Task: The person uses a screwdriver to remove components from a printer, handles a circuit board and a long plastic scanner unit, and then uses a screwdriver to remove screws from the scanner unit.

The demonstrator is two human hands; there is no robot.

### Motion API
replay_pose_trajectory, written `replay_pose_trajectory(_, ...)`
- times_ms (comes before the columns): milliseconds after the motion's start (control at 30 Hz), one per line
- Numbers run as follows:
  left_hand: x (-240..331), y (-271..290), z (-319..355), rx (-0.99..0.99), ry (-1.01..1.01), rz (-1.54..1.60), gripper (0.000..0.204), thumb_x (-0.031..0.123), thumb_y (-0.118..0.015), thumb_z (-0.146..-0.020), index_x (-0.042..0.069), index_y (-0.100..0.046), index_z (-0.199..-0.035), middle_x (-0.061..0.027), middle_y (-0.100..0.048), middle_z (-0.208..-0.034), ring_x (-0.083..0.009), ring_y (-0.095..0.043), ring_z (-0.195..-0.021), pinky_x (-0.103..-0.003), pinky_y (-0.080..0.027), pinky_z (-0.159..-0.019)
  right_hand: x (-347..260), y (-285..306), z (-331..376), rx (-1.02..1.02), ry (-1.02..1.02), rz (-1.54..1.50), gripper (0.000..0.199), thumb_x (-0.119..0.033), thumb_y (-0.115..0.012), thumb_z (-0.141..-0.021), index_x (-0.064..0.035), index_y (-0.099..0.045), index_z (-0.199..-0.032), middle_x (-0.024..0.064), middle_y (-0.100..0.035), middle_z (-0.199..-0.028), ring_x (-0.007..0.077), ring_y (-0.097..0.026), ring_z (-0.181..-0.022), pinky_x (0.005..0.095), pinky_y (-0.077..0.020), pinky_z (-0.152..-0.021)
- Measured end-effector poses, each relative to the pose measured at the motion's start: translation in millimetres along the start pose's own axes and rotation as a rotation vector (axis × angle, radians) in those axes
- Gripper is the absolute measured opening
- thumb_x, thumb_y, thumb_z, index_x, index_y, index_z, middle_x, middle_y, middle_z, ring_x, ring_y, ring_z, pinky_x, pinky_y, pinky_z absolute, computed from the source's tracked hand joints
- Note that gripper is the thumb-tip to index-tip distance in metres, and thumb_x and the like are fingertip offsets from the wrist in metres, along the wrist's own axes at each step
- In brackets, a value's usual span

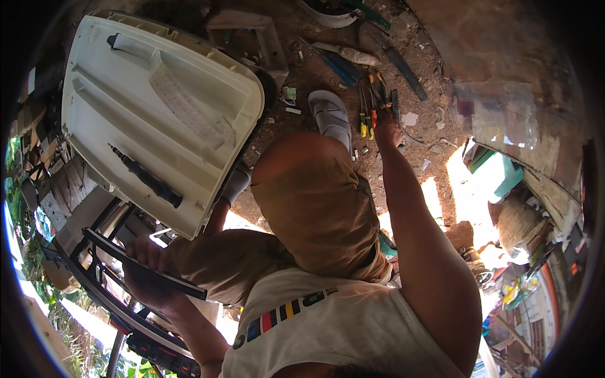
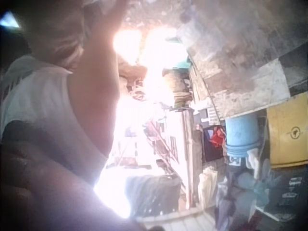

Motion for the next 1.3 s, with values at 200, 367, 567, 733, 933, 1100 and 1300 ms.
replay_pose_trajectory(200,6,32,21,0.2,-0.094,-0.116,0.039,0.033,-0.044,-0.098,0.001,-0.048,-0.12,-0.0067,-0.045,-0.093,-0.0157,-0.045,-0.078,-0.027,-0.043,-0.058,-6,19,16,0.01,0.201,-0.085,0.043,-0.038,-0.057,-0.088,-0.0147,-0.053,-0.124,0.0178,-0.064,-0.116,0.0385,-0.063,-0.106,0.0499,-0.0514,-0.086)
replay_pose_trajectory(367,-10,24,10,0.005,-0.069,-0.133,0.034,0.032,-0.05,-0.097,0.006,-0.049,-0.12,-0.004,-0.05,-0.095,-0.0156,-0.049,-0.081,-0.03,-0.046,-0.065,-1,148,71,0.176,0.705,-1.124,0.016,-0.002,-0.056,-0.084,-0.0069,-0.055,-0.099,-0.0004,-0.054,-0.085,0.0086,-0.05,-0.077,0.0267,-0.0437,-0.072)
replay_pose_trajectory(567,-19,29,51,0.04,-0.126,-0.226,0.025,0.017,-0.052,-0.1,0.005,-0.049,-0.123,-0.0037,-0.059,-0.101,-0.0139,-0.059,-0.088,-0.03,-0.05,-0.078,-111,392,277,-0.101,1.143,-1.104,0.025,-0.005,-0.056,-0.085,-0.0055,-0.054,-0.11,-0.0003,-0.057,-0.083,0.0062,-0.048,-0.07,0.0222,-0.0405,-0.062)
replay_pose_trajectory(733,-25,23,78,-0.096,-0.282,-0.313,0.023,0.014,-0.059,-0.098,0.004,-0.051,-0.117,-0.0021,-0.061,-0.107,-0.0092,-0.057,-0.097,-0.027,-0.048,-0.084,-206,371,483,-0.129,1.673,-0.825,0.025,-0.023,-0.073,-0.086,-0.0014,-0.068,-0.097,0.0021,-0.065,-0.074,0.0086,-0.058,-0.064,0.0263,-0.0457,-0.057)
replay_pose_trajectory(933,-22,44,103,-0.136,-0.218,-0.16,0.016,0.014,-0.062,-0.096,0.002,-0.059,-0.106,-0.0013,-0.065,-0.097,-0.0097,-0.059,-0.088,-0.027,-0.049,-0.081,-217,332,524,-0.429,1.44,-0.7,0.026,-0.024,-0.073,-0.086,0.0008,-0.069,-0.091,0.0105,-0.068,-0.072,0.0217,-0.065,-0.063,0.0322,-0.0485,-0.058)
replay_pose_trajectory(1100,-15,60,118,-0.045,-0.384,-0.163,0.014,0.013,-0.061,-0.097,0.003,-0.059,-0.106,-0.0024,-0.065,-0.098,-0.0099,-0.06,-0.086,-0.029,-0.051,-0.08,-210,335,555,-0.115,1.589,-0.642,0.025,-0.024,-0.071,-0.088,0.0004,-0.069,-0.091,0.0109,-0.066,-0.07,0.0184,-0.061,-0.06,0.0303,-0.0468,-0.055)
replay_pose_trajectory(1300,-17,59,119,-0.039,-0.257,-0.086,0.017,0.017,-0.065,-0.095,0.002,-0.06,-0.101,-0.0023,-0.066,-0.093,-0.0085,-0.06,-0.082,-0.025,-0.049,-0.073,-207,334,563,-0.051,1.574,-0.584,0.028,-0.027,-0.07,-0.09,0.0007,-0.069,-0.094,0.0104,-0.066,-0.071,0.0162,-0.061,-0.062,0.0291,-0.0471,-0.057)
Point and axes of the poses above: each hand's wrist, its own z-axis away from the middle knuckle, its own y-axis out of the back of the hand, x = y × z, the point moved 8 cm from there along -z, towards the middle knuckle
